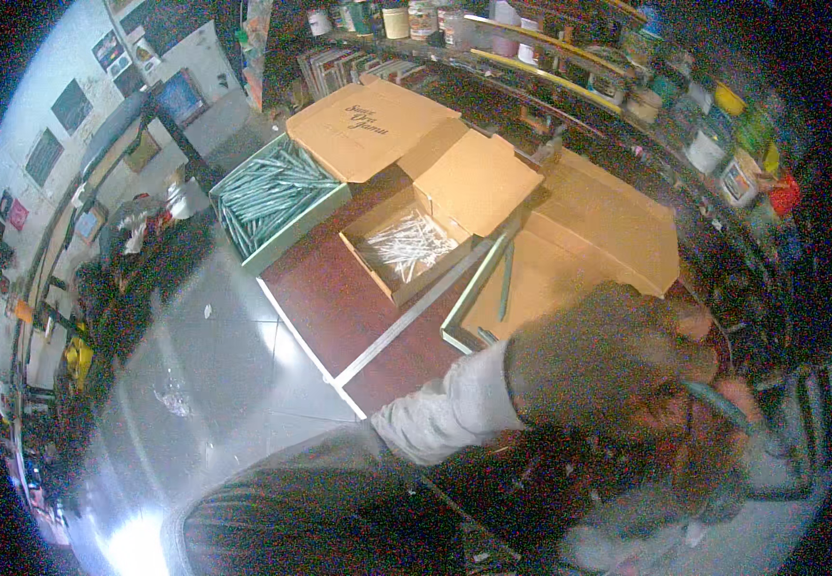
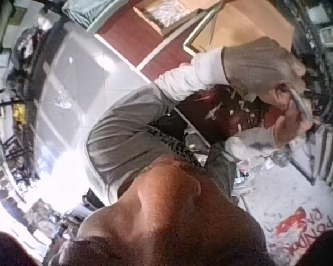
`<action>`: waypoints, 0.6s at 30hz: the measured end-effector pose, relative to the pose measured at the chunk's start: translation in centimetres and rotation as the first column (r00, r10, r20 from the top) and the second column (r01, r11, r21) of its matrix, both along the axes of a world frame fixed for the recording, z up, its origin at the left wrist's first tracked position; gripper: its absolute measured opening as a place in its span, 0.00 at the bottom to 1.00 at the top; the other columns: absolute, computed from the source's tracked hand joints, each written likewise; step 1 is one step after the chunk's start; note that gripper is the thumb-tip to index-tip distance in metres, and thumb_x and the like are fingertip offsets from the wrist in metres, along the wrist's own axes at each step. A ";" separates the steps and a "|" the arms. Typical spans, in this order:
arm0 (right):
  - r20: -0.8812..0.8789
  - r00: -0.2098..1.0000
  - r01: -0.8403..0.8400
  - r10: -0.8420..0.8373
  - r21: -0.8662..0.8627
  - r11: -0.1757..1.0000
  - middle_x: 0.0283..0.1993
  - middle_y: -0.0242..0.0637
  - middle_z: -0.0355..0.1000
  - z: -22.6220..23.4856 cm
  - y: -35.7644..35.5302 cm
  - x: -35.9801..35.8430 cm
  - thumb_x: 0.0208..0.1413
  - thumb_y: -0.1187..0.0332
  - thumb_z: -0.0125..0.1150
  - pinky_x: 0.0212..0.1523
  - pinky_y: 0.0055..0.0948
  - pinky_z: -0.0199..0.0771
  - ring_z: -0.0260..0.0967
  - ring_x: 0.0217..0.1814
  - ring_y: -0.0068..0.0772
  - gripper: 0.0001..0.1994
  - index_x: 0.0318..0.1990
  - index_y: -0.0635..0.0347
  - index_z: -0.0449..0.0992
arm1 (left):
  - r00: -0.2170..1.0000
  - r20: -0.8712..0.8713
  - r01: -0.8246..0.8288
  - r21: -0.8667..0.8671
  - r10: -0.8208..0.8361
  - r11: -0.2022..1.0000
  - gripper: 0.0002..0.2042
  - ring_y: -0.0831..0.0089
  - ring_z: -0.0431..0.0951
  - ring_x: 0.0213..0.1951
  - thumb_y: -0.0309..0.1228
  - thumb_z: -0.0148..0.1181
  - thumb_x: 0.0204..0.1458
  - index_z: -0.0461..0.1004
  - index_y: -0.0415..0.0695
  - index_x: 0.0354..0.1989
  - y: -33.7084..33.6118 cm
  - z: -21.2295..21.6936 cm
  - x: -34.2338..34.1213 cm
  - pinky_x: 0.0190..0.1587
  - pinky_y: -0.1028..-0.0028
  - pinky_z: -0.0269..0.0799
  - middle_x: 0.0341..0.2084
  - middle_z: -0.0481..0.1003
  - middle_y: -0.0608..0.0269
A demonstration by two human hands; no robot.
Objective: The person is assembling small parts by inserting a white component into a teal plastic tube, using their hands and a small wooden stick to push the piece into place while working over a table.
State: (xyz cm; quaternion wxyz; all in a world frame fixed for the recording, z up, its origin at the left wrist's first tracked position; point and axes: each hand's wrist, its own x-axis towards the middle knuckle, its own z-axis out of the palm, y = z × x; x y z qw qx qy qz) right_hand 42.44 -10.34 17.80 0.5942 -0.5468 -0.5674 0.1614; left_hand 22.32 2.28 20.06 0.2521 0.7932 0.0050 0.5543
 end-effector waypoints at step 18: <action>-0.363 0.908 0.139 -0.210 -0.210 0.968 0.39 0.32 0.73 0.0 -0.9 1.1 0.62 0.61 0.63 0.41 0.25 0.72 0.71 0.40 0.26 0.11 0.42 0.59 0.73 | 0.999 -0.036 -0.018 -0.038 0.017 0.999 0.13 0.54 0.79 0.33 0.42 0.65 0.41 0.76 0.45 0.23 0.0 -0.2 0.4 0.33 0.57 0.73 0.25 0.74 0.54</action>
